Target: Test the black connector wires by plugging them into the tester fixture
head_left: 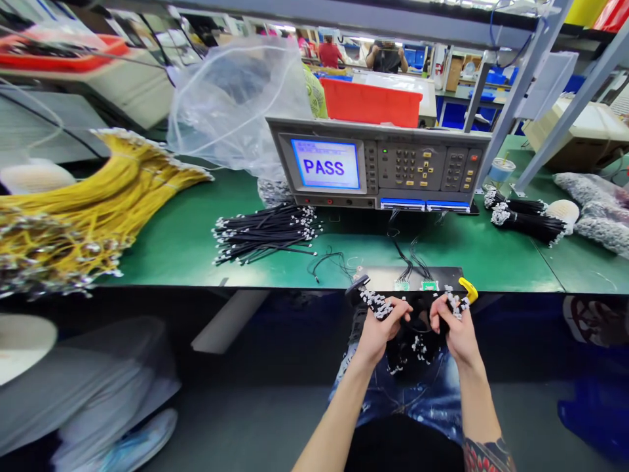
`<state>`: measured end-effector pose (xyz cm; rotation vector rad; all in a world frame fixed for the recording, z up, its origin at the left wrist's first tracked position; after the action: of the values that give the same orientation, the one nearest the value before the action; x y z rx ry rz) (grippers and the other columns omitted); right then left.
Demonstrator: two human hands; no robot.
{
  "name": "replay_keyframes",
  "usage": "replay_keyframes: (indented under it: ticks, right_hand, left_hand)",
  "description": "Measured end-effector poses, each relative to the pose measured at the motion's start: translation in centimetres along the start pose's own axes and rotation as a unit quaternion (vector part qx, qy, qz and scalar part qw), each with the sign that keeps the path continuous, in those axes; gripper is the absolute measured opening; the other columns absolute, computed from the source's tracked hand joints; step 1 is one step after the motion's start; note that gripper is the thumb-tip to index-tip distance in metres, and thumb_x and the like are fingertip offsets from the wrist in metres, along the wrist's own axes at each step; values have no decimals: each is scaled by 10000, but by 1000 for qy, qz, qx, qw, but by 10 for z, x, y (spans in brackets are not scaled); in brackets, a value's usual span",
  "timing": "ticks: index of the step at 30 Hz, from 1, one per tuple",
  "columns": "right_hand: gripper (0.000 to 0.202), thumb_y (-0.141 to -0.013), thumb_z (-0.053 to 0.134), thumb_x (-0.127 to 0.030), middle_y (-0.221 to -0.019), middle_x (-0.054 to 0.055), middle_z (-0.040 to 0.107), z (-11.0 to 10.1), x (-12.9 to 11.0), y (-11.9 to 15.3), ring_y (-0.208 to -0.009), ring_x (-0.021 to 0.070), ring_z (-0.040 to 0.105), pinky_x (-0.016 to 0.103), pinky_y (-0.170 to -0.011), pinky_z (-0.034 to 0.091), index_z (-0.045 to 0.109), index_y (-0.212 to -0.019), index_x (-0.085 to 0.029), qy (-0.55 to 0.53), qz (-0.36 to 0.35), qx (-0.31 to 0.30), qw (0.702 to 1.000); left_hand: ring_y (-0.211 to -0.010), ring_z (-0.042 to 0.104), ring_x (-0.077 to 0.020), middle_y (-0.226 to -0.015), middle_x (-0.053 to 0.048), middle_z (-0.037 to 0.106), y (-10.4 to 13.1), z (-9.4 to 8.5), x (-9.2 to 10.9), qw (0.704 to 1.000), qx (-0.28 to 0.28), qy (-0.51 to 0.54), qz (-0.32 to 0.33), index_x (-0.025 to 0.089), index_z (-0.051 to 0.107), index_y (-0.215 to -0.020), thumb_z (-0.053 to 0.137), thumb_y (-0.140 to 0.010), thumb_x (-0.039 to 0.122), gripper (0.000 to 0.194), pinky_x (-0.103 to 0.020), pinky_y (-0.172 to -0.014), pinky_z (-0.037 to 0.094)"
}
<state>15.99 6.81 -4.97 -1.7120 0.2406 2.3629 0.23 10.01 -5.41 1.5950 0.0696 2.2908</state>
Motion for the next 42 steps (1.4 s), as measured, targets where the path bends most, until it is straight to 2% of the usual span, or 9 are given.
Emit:
replay_keyframes:
  ticks: [3,5,7,10,18,26,31,38,42]
  right_hand:
    - [410,-880,739,-569,-542,-83,447,-1,-16,1,-433,129,536,265,-468,463,549,-749,-231,-55,-22,-10,998]
    - [399,-897,717,-573,-566,-104,396,3,-21,1,-340,67,365,223,-377,337,545,-775,-234,-60,-15,-33,998]
    - [361,-871,756,-543,-558,-111,364,10,-23,2,-352,42,249,202,-362,221,605,-802,-223,-21,-11,-63,998]
    - [300,-771,865,-449,-518,-100,392,24,-19,8,-406,63,328,206,-400,276,724,-857,-199,76,2,-116,990]
    - [327,-790,825,-507,-600,-23,615,29,-9,22,-392,157,608,231,-350,408,736,-807,-192,101,47,-135,985]
    - [290,-832,814,-456,-673,-16,590,23,-21,14,-503,99,532,222,-449,423,724,-760,-190,104,-49,-70,991]
    - [374,-848,789,-525,-640,-56,590,-1,-22,7,-371,21,246,202,-354,191,590,-793,-214,-31,-94,127,987]
    - [445,-789,822,-567,-606,-66,609,-13,-18,5,-335,-1,203,182,-339,151,553,-816,-214,-91,-108,224,964]
    - [445,-727,869,-547,-564,-61,597,-21,-10,2,-343,14,255,195,-345,172,614,-800,-190,-72,-109,269,954]
  left_hand:
    - [-391,205,1,-521,66,493,11,4,2,996,-75,12,-46,145,738,-766,926,-605,492,426,-192,-413,92]
    - [-398,206,-2,-501,69,464,17,9,2,988,-136,8,-77,139,741,-735,943,-586,477,421,-196,-418,88]
    - [-403,224,-13,-474,66,447,23,15,2,978,-187,-1,-96,135,743,-694,950,-575,459,403,-204,-418,93]
    - [-412,280,-29,-501,16,539,27,22,0,965,-235,-19,-115,124,745,-663,951,-566,451,398,-217,-414,111]
    - [-418,311,-28,-570,-19,633,28,26,-7,956,-256,-9,-143,134,669,-711,921,-652,456,413,-206,-404,119]
    - [-407,352,-30,-624,-32,669,24,22,-8,956,-264,1,-129,109,702,-909,849,-753,527,470,-196,-396,213]
    - [-419,430,-61,-606,-19,660,19,13,-8,971,-216,-27,-95,115,745,-958,816,-775,567,494,-212,-414,286]
    - [-389,298,-13,-517,52,547,7,-6,0,999,-34,1,-21,135,729,-789,891,-669,559,469,-187,-403,150]
    - [-372,253,15,-607,8,656,6,-17,2,999,-19,42,-7,131,745,-782,940,-614,479,434,-190,-398,94]
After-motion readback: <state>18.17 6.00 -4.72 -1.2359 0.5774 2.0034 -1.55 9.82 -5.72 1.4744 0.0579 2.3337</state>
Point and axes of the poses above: each hand's wrist, its own y-axis away from the middle knuckle, its own z-axis out of the palm, x = y × z, the point moved 6 cm from there along -y, towards the middle knuckle
